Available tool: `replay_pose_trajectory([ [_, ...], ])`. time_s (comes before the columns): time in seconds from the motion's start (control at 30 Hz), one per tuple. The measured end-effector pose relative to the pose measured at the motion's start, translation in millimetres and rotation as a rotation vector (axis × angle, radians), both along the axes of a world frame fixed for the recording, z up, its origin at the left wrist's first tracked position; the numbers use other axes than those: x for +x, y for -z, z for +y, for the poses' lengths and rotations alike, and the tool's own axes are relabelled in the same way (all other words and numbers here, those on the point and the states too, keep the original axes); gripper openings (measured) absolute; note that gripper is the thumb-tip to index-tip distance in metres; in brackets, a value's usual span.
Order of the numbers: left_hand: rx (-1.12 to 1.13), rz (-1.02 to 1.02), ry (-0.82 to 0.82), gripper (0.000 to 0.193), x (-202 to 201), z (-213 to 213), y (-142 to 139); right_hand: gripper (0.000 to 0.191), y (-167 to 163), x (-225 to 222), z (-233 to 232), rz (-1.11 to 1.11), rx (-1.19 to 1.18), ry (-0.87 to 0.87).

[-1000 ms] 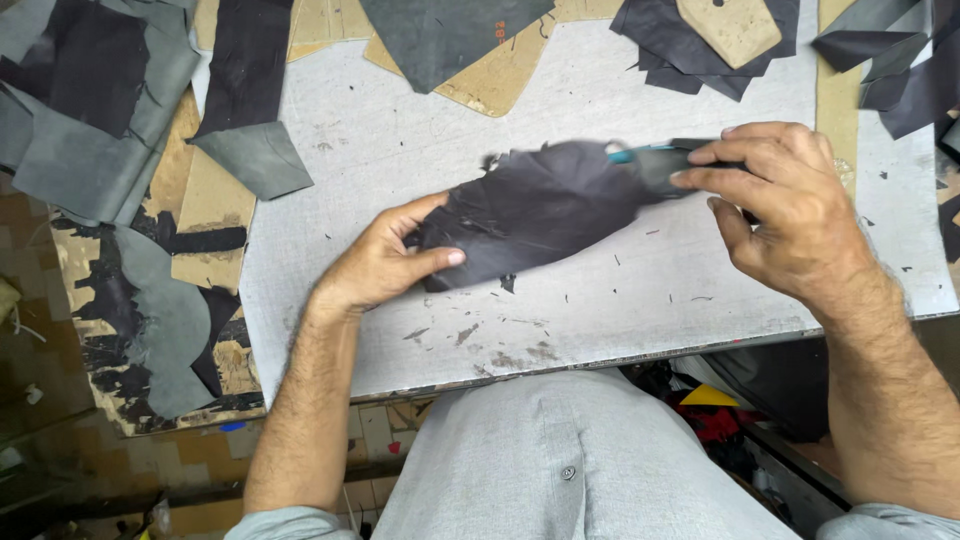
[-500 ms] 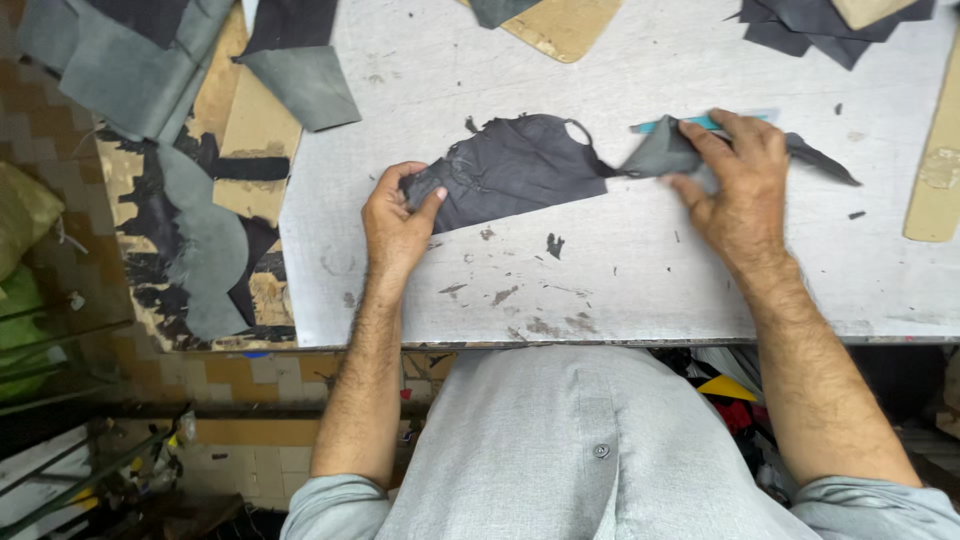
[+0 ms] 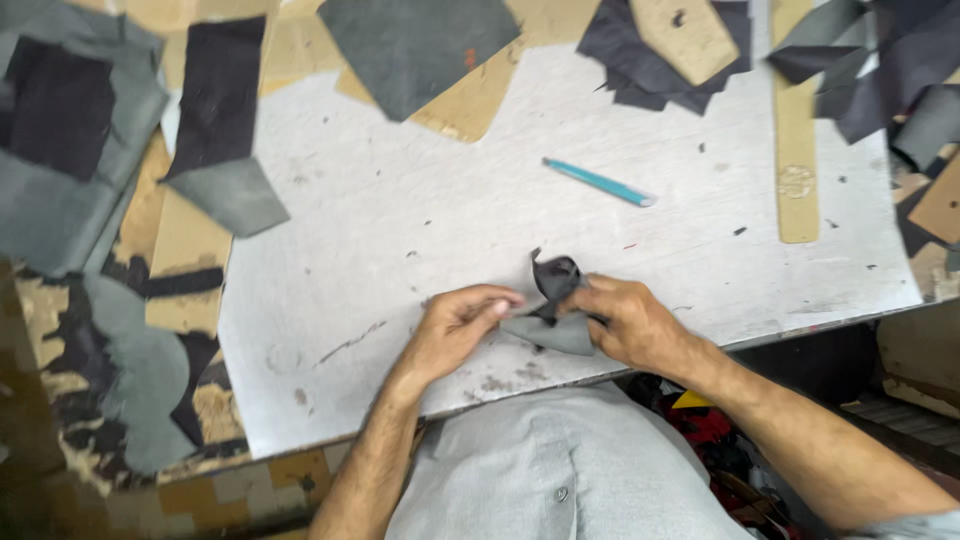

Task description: The person lays a large piece of dark leather on a worktable, positions a cardboard pattern on it, and uses a utility knife to cut along the pattern edges. The person then removes the cut leather piece and scrapes the table surface with the knife before laying the leather again and repeating the pattern placement and cutting process.

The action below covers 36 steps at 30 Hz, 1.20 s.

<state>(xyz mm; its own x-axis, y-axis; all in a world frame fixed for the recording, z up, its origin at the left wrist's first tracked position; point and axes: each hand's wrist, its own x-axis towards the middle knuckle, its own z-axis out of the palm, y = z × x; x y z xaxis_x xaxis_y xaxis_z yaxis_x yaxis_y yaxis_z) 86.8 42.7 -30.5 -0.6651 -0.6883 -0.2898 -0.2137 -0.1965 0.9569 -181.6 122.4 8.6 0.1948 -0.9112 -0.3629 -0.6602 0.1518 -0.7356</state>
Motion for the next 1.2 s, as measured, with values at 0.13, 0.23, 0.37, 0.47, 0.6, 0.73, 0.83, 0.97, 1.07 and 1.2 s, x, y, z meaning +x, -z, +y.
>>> replay_pose_trajectory([
  [0.13,-0.426,-0.187,-0.265,0.034,9.6,-26.4,-13.8,0.052,-40.3,-59.8,38.1,0.315,0.463,-0.385],
  [0.23,-0.761,-0.336,-0.182,0.052,-6.0,-33.1,-15.4,0.052,-60.6,-76.4,40.8,0.371,0.828,-0.627],
  [0.37,-0.968,-0.513,-0.036,0.061,-38.4,-22.8,-6.6,0.026,-62.9,-108.8,-14.7,-0.054,0.514,-0.433],
  [0.47,-0.923,-0.595,-0.026,0.061,-46.9,-21.8,0.5,0.034,-46.7,-159.1,-109.9,0.194,-0.240,-0.248],
  [0.6,-0.940,-0.635,-0.045,0.059,-50.9,-25.3,6.0,0.024,-34.9,-234.7,-238.7,0.651,-0.760,0.075],
  [0.73,-0.904,-0.675,-0.070,0.055,-54.0,-26.1,6.3,0.037,-32.4,-267.2,-328.1,0.501,-0.473,0.318],
  [0.83,-0.887,-0.677,-0.088,0.053,-54.3,-25.4,4.9,0.059,-40.2,-266.2,-347.7,0.414,-0.562,0.218],
  [0.97,-0.884,-0.670,-0.086,0.053,-52.8,-25.6,3.0,0.046,-68.5,-269.3,-330.7,-0.087,-0.759,0.328],
  [1.07,-0.887,-0.659,-0.079,0.054,-51.1,-25.5,1.8,0.033,-107.8,-271.2,-289.8,-0.390,-0.866,0.315],
  [1.2,-0.909,-0.644,-0.067,0.056,-48.1,-23.6,0.0,0.028,-164.3,-270.6,-191.5,-0.153,-0.702,0.011],
])
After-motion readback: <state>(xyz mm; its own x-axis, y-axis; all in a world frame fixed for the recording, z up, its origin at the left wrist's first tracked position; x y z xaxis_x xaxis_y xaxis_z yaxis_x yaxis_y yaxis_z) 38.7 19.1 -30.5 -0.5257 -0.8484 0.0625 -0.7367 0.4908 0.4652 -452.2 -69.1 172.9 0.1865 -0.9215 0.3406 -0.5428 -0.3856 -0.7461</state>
